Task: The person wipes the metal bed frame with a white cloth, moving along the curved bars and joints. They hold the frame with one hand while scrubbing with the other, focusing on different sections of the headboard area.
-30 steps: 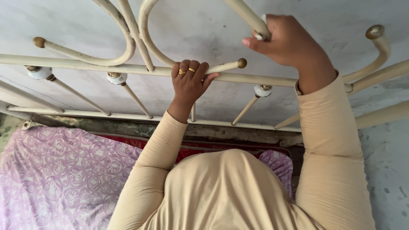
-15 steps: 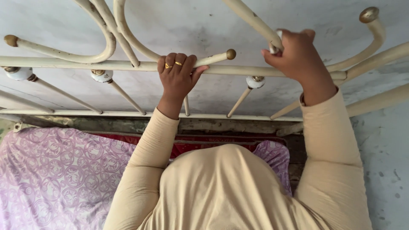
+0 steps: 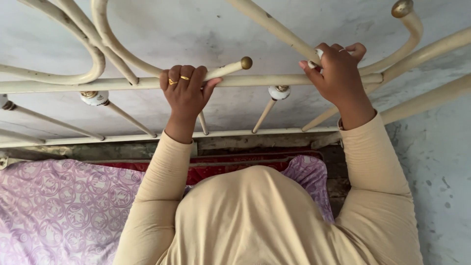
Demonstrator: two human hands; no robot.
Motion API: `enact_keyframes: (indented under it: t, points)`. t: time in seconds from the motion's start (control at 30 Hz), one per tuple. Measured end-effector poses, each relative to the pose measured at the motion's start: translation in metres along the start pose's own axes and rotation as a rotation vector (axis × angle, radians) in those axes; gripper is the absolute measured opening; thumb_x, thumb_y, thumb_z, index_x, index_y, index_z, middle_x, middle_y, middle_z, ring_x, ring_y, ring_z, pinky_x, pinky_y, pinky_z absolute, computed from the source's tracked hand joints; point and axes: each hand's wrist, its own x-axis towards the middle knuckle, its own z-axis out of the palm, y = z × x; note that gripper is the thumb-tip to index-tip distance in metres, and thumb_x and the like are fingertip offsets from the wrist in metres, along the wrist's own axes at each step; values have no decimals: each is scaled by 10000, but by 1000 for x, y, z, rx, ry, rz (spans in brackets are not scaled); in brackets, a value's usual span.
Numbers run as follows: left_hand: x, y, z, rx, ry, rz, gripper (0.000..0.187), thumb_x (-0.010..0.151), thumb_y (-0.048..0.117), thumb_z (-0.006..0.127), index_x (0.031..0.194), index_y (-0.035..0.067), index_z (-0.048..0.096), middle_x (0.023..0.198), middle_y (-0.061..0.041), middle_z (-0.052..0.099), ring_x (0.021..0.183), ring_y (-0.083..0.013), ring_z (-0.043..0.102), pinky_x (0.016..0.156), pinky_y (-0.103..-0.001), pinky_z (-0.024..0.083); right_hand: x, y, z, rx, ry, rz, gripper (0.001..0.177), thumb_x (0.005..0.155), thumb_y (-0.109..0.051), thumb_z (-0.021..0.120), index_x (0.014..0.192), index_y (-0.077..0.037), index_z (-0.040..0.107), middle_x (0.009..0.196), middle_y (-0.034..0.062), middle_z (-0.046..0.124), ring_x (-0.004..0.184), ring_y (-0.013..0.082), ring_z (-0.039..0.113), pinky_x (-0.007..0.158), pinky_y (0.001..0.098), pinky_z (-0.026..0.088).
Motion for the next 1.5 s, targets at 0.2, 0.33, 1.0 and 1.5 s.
enact_keyframes:
  t: [0.2, 0.33, 1.0, 1.5]
  points:
    - [-2, 0, 2, 4, 10, 0, 509, 1070, 597, 406, 832, 191, 600, 769, 16, 477, 721, -184, 473, 717, -317, 323, -16, 16, 13, -79, 63, 11, 343, 1153, -384, 606, 1126, -44, 646, 739, -47, 594, 873, 253, 606, 967, 427, 235]
    - [-4, 1, 2, 19, 2, -12, 519, 1075, 602, 393, 824, 197, 598, 775, 18, 471, 731, -187, 469, 732, -322, 331, -27, 23, 16, -116, 66, 34, 312, 1169, -352, 618, 1149, -43, 659, 785, -15, 598, 888, 275, 605, 980, 446, 250]
    - [-6, 1, 4, 16, 11, -9, 522, 1072, 611, 414, 833, 196, 622, 790, 20, 483, 743, -189, 471, 742, -325, 348, -1, 18, -55, 567, -322, 350, 326, 1151, -264, 429, 1339, -150, 669, 1207, 11, 683, 1076, 187, 611, 861, 380, 422]
    - [-9, 0, 5, 32, -2, -11, 527, 1072, 617, 413, 830, 203, 630, 793, 23, 498, 756, -186, 482, 760, -325, 349, -28, 25, -38, 1031, 130, 614, 253, 1112, -292, 536, 1182, -80, 654, 1250, 10, 677, 1025, 158, 710, 928, 269, 676]
